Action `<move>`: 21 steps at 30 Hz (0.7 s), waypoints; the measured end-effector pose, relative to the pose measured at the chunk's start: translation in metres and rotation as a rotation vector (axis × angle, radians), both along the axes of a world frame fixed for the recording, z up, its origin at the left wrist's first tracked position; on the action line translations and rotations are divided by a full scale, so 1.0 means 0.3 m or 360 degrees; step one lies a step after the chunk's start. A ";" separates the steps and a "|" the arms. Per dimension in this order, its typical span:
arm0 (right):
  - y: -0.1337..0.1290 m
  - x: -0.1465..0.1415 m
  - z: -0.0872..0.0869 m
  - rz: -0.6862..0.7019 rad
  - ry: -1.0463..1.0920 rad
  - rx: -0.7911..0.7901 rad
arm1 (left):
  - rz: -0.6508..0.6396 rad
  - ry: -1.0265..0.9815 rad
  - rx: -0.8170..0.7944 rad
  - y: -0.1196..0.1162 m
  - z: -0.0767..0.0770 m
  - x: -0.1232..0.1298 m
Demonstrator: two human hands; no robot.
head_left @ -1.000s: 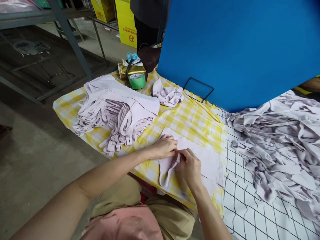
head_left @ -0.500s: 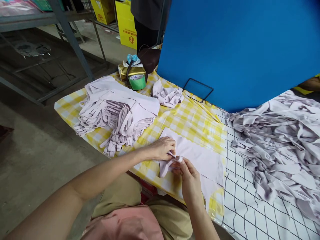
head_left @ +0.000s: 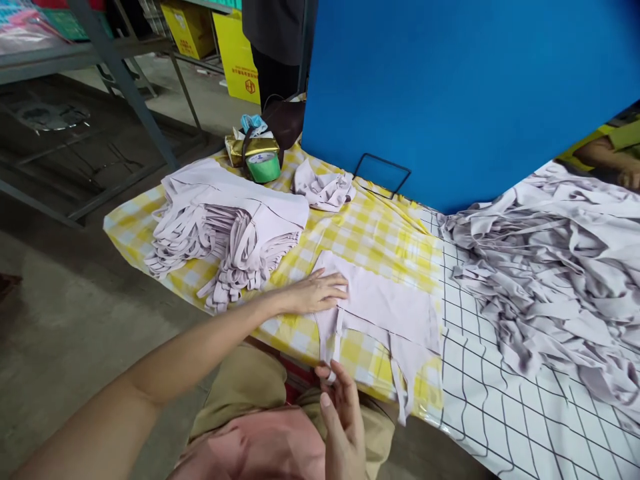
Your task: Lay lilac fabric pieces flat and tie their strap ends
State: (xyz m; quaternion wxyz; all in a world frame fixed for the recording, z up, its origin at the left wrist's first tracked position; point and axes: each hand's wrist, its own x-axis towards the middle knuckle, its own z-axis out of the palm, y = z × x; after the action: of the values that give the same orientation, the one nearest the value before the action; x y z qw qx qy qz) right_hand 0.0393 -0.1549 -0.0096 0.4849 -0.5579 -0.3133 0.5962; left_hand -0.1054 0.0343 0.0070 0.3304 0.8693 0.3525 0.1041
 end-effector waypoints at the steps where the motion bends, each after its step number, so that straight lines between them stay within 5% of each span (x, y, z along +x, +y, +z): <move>1: -0.017 -0.009 -0.011 -0.0055 -0.0037 0.0008 | -0.0019 0.0056 -0.0021 -0.002 -0.003 0.001; 7: -0.053 -0.030 -0.065 -0.0016 -0.0065 0.0013 | -0.0104 0.0213 0.0035 -0.002 -0.018 0.000; 15: -0.080 0.028 -0.117 0.0419 -0.0304 0.0085 | -0.0126 0.0257 0.0056 0.011 -0.031 -0.007; 21: -0.088 0.038 -0.142 0.0448 -0.0269 0.0143 | 0.0034 0.0253 0.0150 -0.013 -0.026 0.010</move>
State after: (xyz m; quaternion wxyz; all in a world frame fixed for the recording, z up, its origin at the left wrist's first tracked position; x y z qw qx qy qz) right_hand 0.0507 -0.1812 -0.0521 0.3929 -0.5344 -0.4545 0.5946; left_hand -0.1025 0.0305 -0.0008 0.2590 0.8857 0.3814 0.0548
